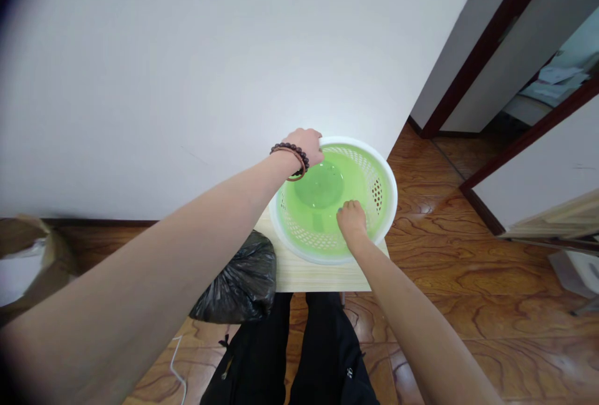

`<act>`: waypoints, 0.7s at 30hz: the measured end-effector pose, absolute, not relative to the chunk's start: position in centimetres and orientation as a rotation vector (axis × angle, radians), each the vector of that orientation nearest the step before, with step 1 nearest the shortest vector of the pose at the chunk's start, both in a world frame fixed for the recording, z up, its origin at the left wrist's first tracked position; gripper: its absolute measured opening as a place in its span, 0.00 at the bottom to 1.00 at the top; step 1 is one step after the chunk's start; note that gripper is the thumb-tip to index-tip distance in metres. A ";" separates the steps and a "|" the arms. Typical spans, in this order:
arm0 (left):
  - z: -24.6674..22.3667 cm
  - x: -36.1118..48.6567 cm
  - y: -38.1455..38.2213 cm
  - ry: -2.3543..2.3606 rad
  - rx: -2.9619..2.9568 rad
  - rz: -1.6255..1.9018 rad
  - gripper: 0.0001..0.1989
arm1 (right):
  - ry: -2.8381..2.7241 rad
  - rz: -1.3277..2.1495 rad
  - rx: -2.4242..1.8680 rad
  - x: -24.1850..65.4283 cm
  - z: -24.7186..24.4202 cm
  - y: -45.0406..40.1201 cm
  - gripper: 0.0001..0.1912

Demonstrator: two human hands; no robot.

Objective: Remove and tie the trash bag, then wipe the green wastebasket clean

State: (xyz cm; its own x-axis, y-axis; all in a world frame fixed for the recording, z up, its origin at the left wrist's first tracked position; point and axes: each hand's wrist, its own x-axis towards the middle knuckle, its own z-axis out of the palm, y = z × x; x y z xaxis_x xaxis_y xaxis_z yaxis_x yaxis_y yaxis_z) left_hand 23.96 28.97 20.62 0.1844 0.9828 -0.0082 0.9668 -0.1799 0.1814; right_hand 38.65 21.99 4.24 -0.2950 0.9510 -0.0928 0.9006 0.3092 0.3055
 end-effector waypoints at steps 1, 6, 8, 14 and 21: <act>20.6 23.9 28.9 1.912 2.309 0.177 0.25 | 2.315 0.323 1.717 39.3 4.2 22.0 0.15; 20.7 24.0 28.5 1.934 2.333 0.184 0.25 | 2.237 0.012 1.890 37.5 3.1 21.3 0.15; 21.0 24.1 28.2 1.949 2.336 0.188 0.26 | 2.228 -0.308 1.951 34.8 2.7 20.8 0.15; 21.3 23.9 27.1 1.988 2.356 0.161 0.26 | 2.444 -0.502 1.906 32.4 2.9 19.9 0.16; 21.2 22.9 25.2 2.002 2.461 0.099 0.26 | 2.353 0.205 1.836 38.7 4.2 19.4 0.15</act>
